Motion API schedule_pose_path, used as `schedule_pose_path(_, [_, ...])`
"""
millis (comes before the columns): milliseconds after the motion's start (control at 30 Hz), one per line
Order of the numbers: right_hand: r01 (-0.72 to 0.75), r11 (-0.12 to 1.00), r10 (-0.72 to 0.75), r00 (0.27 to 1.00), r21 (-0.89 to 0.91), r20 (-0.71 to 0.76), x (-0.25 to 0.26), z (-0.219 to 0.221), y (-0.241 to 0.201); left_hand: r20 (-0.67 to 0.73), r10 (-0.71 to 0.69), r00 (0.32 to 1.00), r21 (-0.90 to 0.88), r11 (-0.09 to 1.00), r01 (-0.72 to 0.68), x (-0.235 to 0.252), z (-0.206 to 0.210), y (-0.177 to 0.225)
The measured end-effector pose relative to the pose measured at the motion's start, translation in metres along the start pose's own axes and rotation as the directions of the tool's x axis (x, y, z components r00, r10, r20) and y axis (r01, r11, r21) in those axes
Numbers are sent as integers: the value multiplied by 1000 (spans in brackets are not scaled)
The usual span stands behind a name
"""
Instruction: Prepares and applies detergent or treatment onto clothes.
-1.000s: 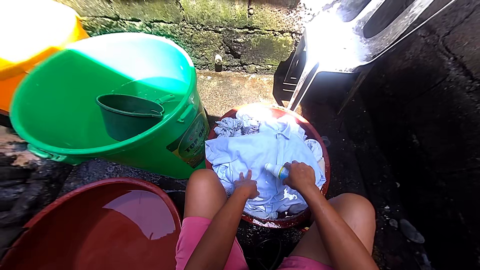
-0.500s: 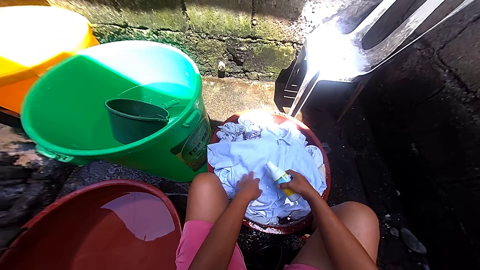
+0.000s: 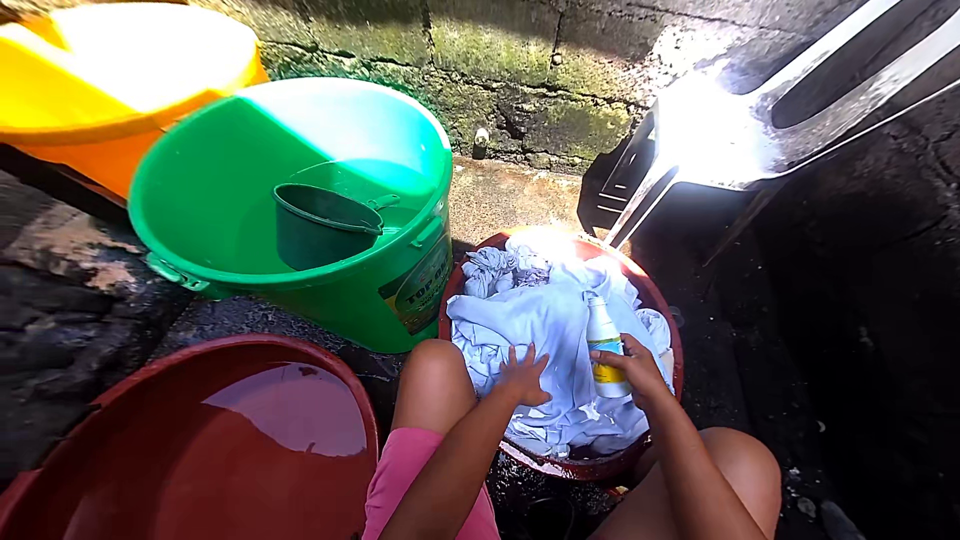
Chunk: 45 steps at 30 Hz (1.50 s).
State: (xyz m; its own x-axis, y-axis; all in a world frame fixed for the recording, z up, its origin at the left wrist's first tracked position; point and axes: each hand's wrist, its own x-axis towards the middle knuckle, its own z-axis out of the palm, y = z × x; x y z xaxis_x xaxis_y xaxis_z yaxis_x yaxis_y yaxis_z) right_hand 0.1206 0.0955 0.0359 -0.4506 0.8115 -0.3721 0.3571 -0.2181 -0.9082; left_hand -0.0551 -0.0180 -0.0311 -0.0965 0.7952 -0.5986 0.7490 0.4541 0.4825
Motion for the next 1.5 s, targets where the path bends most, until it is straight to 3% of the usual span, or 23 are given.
schedule_pose_path(33, [5, 1000, -5, 1000, 7, -9, 0, 0, -1, -54, 4, 999, -61, 998, -8, -4, -3, 2])
schedule_pose_path(100, [15, 1000, -14, 1000, 22, -25, 0, -2, -2, -307, -66, 949, -242, 970, -11, -15, -13, 8])
schedule_pose_path(167, [25, 999, -23, 999, 37, -43, 0, -4, -3, -584, -252, 772, -422, 906, -23, -17, -27, 5])
schedule_pose_path(200, [29, 998, -26, 998, 47, -55, -1, -5, -3, -637, -371, 676, -512, 859, -11, -16, -34, 0])
schedule_pose_path(233, [32, 998, -28, 997, 58, -66, -1, -6, -3, -618, -493, 612, -612, 790, 19, -13, -42, -7])
schedule_pose_path(300, [32, 997, -27, 996, 71, -80, -3, -9, -3, -467, -677, 569, -783, 615, 90, -6, -53, -25])
schedule_pose_path(367, [22, 997, -15, 995, 78, -95, -4, -12, -3, -330, -727, 601, -842, 515, 160, 5, -51, -43])
schedule_pose_path(467, [15, 995, -4, 993, 101, -115, -5, -13, -5, -286, -666, 689, -785, 575, 230, 9, -42, -61])
schedule_pose_path(533, [20, 996, -9, 992, 91, -124, -5, -14, -4, -320, -648, 692, -817, 558, 144, 6, -39, -61])
schedule_pose_path(600, [12, 999, -7, 995, 45, -102, -5, -15, -5, -393, -676, 624, -884, 464, -54, 0, -38, -54])
schedule_pose_path(667, [7, 999, -9, 999, -42, -53, -3, -15, -6, -414, -717, 560, -909, 290, -301, -11, -37, -43])
schedule_pose_path(733, [7, 987, -5, 1000, -159, 14, 0, -13, -6, -317, -717, 621, -888, -7, -461, -21, -34, -38])
schedule_pose_path(800, [33, 947, 0, 995, -320, 101, 4, -8, -12, -240, -661, 711, -812, -265, -521, -26, -30, -37])
schedule_pose_path(900, [131, 809, -24, 981, -573, 191, 1, 7, -33, -327, -529, 783, -704, -416, -575, -31, -35, -33])
schedule_pose_path(1033, [247, 591, -92, 966, -768, 241, -11, 30, -74, -448, -368, 815, -686, -443, -577, -35, -36, -36])
schedule_pose_path(1133, [323, 436, -167, 946, -840, 277, -24, 47, -109, -474, -325, 818, -699, -427, -574, -37, -38, -33])
schedule_pose_path(1300, [347, 172, -91, 937, -922, 336, -40, 72, -162, -493, -334, 804, -692, -410, -594, -36, -38, -28])
schedule_pose_path(1500, [341, 30, -49, 939, -940, 339, -43, 87, -181, -482, -331, 811, -702, -409, -583, -33, -38, -26])
